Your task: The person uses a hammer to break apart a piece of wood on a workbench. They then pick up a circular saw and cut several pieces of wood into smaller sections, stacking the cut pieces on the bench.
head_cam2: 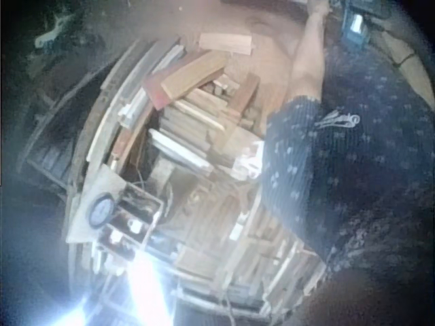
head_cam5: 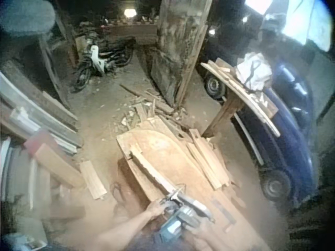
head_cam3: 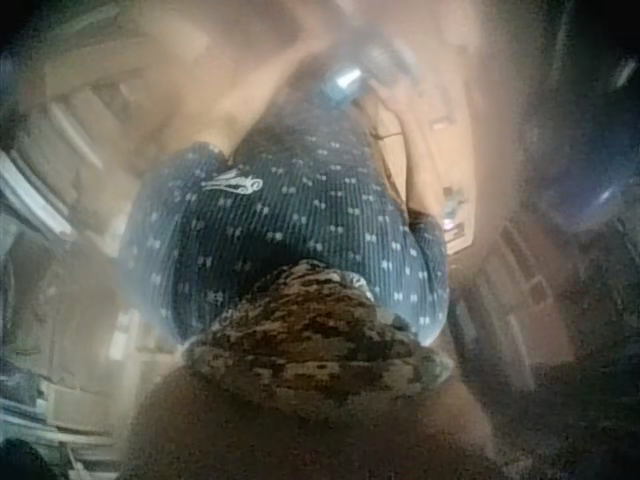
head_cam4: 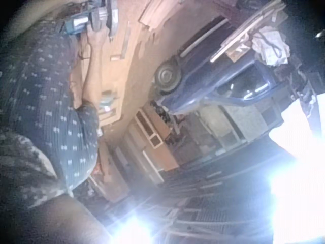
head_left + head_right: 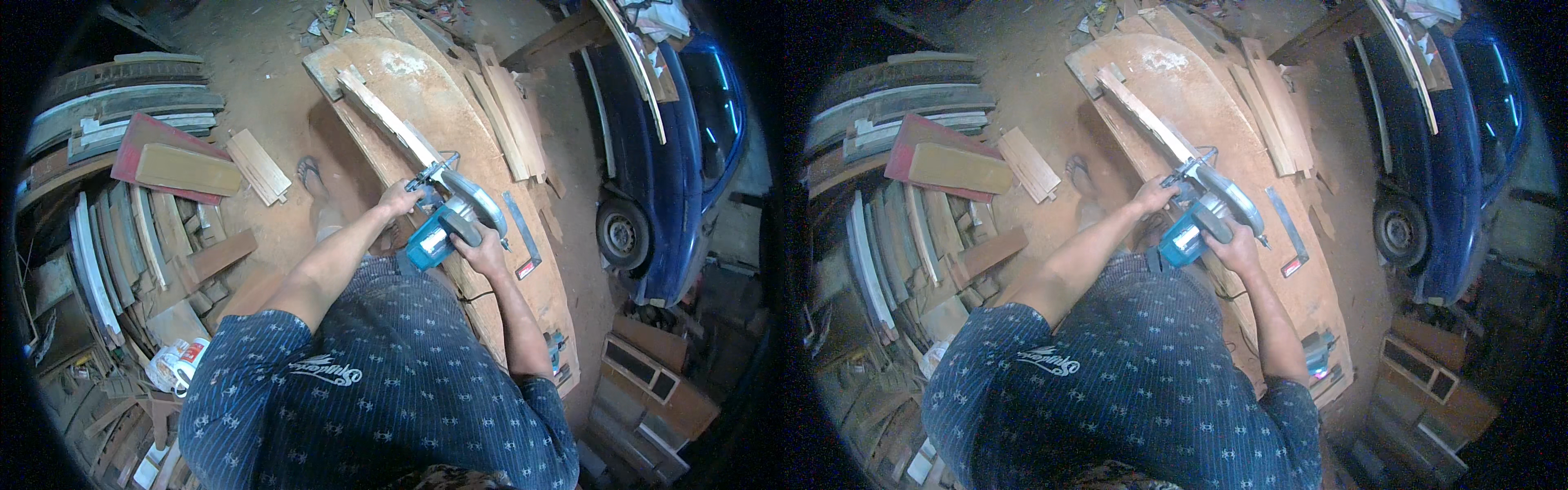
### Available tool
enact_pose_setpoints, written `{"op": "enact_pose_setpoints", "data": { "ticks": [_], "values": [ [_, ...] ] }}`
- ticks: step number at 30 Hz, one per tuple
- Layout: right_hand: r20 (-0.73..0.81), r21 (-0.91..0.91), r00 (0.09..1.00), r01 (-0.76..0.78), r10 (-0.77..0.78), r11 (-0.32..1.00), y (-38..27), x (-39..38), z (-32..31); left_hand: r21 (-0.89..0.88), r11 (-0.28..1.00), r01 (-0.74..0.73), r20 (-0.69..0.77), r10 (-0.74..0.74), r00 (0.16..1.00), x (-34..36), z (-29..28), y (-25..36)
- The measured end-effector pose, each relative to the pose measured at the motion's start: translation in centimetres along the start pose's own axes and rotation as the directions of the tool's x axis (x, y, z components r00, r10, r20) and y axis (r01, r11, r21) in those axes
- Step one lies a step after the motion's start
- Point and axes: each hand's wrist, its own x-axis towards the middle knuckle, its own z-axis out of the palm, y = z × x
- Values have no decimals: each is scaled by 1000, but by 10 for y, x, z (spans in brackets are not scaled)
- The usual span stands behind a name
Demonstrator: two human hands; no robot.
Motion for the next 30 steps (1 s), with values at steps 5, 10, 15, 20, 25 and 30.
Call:
{"op": "enact_pose_setpoints", "data": {
  "ticks": [5, 10, 15, 20, 25, 30],
  "values": [
    [-24, -68, 999, 22, -23, 997, 2, 10, 6, -1, 1000, -4, 30, 4, 1000, 3, -13, 7],
    [-8, -95, 999, -42, 42, 995, 0, 19, 12, -2, 1000, 4, 30, -4, 1000, 7, -27, 11],
    [10, -33, 999, -42, 42, 999, -17, 26, 13, 14, 1000, 26, 52, -27, 998, 7, -40, 14],
    [35, -100, 996, -77, 81, 992, -18, 36, 20, 69, 997, 33, 58, -37, 998, 20, -53, 7],
    [25, -115, 998, -54, 57, 992, -26, 43, 24, 93, 996, -14, 20, 13, 1000, 30, -58, 0],
    [20, -139, 994, -104, 107, 985, -40, 53, 28, 66, 996, 61, 65, -65, 996, 35, -73, 4]
  ]
}}
